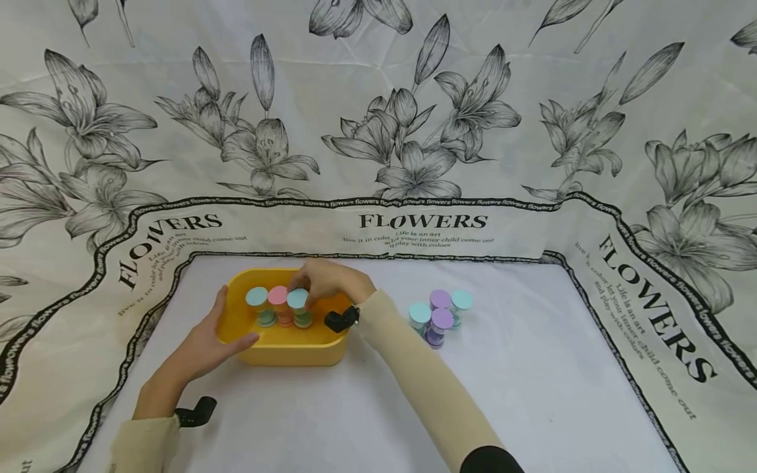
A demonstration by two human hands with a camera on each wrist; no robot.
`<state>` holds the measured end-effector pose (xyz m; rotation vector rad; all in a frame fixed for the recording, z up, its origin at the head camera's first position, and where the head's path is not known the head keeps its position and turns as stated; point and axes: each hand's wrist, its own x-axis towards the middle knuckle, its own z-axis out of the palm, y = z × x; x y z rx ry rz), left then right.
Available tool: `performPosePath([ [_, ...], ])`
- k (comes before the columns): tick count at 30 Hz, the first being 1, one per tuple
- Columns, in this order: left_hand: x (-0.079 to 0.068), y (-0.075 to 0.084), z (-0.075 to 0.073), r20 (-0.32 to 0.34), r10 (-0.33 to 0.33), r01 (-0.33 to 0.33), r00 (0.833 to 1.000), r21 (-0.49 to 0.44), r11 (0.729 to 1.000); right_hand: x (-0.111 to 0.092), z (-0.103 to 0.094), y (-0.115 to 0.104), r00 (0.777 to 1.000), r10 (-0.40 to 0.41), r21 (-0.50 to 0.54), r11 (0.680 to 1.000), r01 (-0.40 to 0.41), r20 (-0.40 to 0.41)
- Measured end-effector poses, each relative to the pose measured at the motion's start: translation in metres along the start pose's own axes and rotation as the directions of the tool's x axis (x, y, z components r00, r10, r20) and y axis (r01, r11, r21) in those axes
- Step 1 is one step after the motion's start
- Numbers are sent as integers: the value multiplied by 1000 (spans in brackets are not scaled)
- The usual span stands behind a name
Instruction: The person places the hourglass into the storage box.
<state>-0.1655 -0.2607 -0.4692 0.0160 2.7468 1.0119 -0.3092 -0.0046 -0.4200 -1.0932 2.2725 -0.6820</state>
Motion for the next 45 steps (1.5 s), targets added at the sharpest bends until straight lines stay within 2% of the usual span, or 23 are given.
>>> performPosePath([
  [11, -2, 1, 2, -10, 9, -9, 1000, 2, 1000, -3, 7, 4, 998, 39, 48, 998, -37, -57],
  [17, -1, -1, 2, -11, 8, -8, 1000, 1, 1000, -2, 11, 5, 997, 45, 44, 998, -42, -55],
  [32, -1, 3, 2, -1, 5, -5, 1000, 7, 1000, 0, 10, 1, 994, 80, -30, 996, -82, -70],
  [45, 0, 0, 2, -3, -4, 4, 1000, 23, 1000, 1, 12, 0, 995, 75, -104, 991, -82, -72],
])
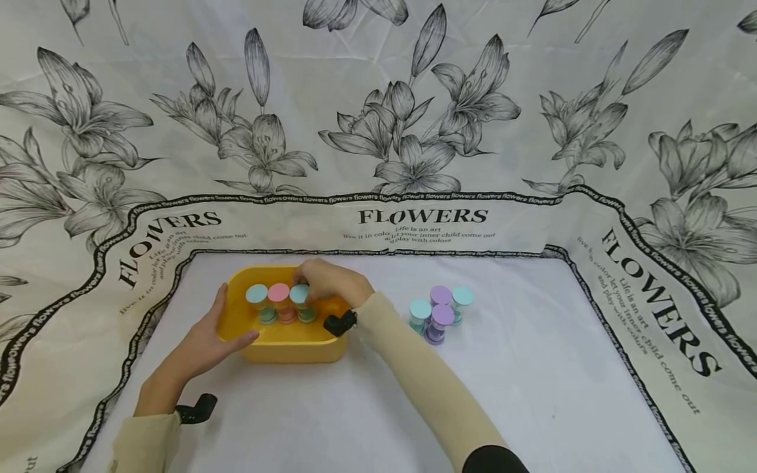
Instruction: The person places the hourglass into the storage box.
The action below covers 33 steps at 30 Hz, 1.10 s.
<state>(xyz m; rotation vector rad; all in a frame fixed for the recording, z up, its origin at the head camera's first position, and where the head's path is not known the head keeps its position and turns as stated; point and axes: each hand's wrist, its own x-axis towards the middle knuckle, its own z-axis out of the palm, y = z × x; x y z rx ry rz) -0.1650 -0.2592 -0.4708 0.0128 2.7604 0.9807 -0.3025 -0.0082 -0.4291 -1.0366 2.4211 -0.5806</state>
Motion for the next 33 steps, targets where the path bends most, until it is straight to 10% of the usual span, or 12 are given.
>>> performPosePath([
  [33, 0, 2, 0, -1, -13, 13, 1000, 1, 1000, -14, -15, -4, 999, -12, -2, 1000, 12, -39],
])
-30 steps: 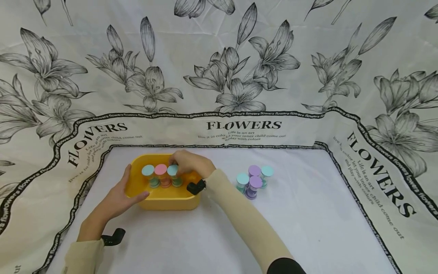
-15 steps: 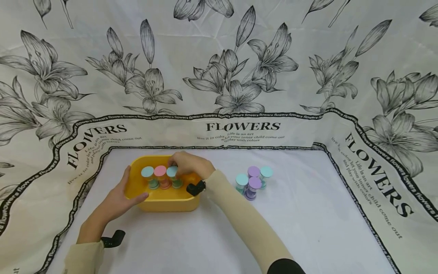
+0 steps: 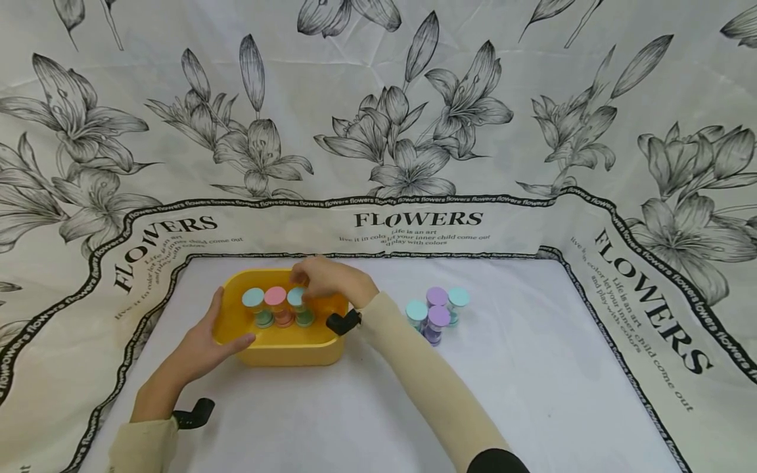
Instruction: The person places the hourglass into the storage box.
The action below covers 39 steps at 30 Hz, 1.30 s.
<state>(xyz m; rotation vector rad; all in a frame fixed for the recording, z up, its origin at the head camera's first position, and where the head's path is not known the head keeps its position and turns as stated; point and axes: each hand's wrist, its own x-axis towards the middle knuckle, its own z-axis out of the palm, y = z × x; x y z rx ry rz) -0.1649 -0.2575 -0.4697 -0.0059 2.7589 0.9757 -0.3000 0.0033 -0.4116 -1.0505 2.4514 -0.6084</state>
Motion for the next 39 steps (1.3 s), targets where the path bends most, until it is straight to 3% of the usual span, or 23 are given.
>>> performPosePath([
  [7, 0, 0, 1, 2, -9, 9, 1000, -1, 1000, -23, -21, -6, 998, -38, 135, 990, 45, -56],
  [11, 0, 0, 0, 3, -3, 3, 1000, -3, 1000, -41, -30, -2, 990, -84, 160, 982, 103, -116],
  [18, 0, -1, -3, -11, 14, -14, 1000, 2, 1000, -81, -41, 10, 966, -84, 164, 978, 127, -246],
  [24, 1, -3, -2, -8, 28, -28, 1000, -4, 1000, -125, -46, 37, 923, -76, 110, 986, 126, -376],
  [29, 2, -2, 0, -20, 47, -47, 999, 5, 999, -160, -47, 72, 880, -33, 123, 987, 103, -475],
  [35, 2, -2, 0, -18, 35, -35, 999, 5, 999, -197, -44, 110, 841, 66, 175, 984, 35, -537],
  [39, 2, -2, 0, -13, 24, -24, 1000, 2, 1000, -216, -36, 132, 828, 139, 201, 979, -32, -544],
])
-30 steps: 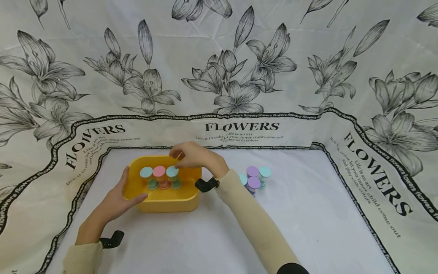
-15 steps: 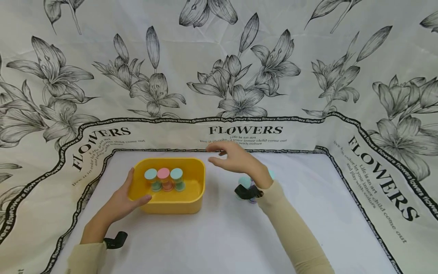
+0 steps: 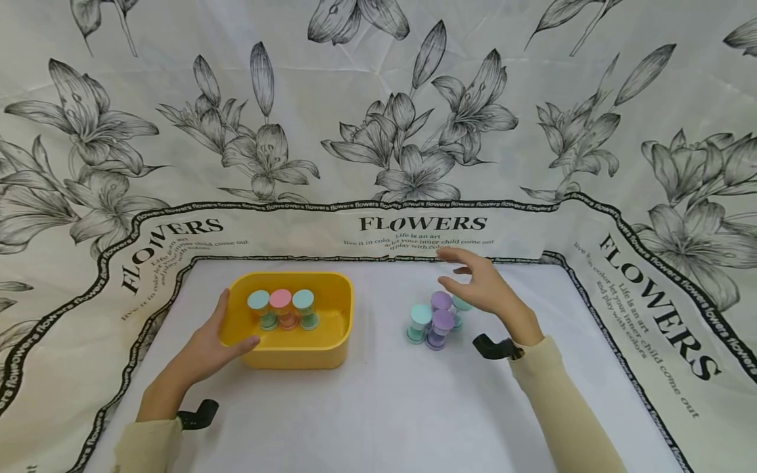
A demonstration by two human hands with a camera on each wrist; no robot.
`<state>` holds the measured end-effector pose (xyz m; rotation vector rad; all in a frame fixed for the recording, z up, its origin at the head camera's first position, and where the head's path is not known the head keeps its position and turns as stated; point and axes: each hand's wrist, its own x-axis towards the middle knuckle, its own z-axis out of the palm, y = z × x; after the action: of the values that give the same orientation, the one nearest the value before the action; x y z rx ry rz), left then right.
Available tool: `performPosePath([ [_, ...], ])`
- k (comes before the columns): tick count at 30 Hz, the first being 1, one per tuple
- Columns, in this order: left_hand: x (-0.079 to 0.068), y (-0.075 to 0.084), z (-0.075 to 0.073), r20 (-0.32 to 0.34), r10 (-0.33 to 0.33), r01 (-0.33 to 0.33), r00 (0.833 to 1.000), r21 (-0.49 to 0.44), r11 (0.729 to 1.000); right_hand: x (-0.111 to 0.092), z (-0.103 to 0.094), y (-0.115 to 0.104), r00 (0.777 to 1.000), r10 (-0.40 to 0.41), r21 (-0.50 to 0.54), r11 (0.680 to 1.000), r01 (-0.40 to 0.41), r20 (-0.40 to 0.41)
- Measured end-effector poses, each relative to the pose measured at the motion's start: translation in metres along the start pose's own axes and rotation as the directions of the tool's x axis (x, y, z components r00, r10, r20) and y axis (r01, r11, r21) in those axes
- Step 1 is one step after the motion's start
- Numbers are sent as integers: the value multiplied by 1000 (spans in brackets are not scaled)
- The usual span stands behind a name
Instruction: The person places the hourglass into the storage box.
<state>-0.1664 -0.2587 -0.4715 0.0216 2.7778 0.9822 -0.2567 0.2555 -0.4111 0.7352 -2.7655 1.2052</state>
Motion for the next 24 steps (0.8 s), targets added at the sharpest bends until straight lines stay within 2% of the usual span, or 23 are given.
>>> performPosePath([
  [9, -1, 0, 0, -2, 3, -3, 1000, -5, 1000, -31, 2, 42, 991, 128, -23, 991, -128, -27],
  [18, -1, -1, 0, -8, 18, -18, 1000, -9, 1000, -48, 14, 68, 978, 207, -10, 978, -207, -38],
  [24, -2, 1, -1, -5, 16, -16, 1000, -17, 1000, -54, 21, 75, 964, 261, 19, 965, -261, -41],
])
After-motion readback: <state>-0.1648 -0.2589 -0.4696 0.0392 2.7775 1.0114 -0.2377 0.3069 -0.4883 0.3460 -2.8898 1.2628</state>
